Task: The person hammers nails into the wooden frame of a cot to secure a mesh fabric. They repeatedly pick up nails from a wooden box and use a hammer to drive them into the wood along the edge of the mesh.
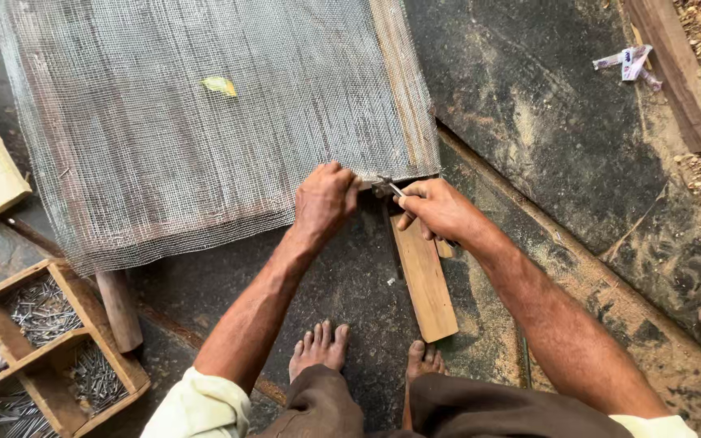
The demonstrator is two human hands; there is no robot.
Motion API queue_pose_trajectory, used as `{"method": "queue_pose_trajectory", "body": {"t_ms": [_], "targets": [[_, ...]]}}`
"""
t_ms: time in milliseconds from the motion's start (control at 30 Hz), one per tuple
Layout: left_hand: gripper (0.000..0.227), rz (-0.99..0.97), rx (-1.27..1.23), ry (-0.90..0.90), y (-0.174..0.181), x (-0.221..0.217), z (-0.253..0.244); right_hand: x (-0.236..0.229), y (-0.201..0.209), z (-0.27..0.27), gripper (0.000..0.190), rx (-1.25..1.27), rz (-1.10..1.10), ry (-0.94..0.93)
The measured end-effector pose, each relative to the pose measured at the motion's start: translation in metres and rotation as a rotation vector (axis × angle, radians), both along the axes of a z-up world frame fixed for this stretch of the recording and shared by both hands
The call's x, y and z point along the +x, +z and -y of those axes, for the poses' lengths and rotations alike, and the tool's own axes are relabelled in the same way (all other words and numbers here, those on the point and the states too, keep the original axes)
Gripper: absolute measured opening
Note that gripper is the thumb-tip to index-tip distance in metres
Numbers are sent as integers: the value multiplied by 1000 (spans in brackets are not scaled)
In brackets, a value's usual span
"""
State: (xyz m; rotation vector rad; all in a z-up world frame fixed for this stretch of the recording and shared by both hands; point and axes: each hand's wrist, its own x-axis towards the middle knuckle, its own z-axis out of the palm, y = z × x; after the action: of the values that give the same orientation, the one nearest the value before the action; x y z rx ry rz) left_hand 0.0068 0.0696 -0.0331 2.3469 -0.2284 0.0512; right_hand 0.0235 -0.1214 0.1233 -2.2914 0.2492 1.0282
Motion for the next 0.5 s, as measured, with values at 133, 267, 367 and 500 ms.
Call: {"method": "queue_pose_trajectory", "body": {"t_ms": [133, 267, 367, 500], "targets": [[23, -227, -59, 4, 7, 9, -6, -7, -7, -3, 31, 8, 27, 23], [21, -81, -125, -35, 11, 10, -7, -2, -10, 0, 31, 34, 16, 27], [19, 65, -85, -41, 0, 3, -7, -6, -27, 6, 34, 99, 9, 11], [28, -97, -183, 40, 5, 6, -11, -10, -25, 7, 33, 91, 65, -53]]}}
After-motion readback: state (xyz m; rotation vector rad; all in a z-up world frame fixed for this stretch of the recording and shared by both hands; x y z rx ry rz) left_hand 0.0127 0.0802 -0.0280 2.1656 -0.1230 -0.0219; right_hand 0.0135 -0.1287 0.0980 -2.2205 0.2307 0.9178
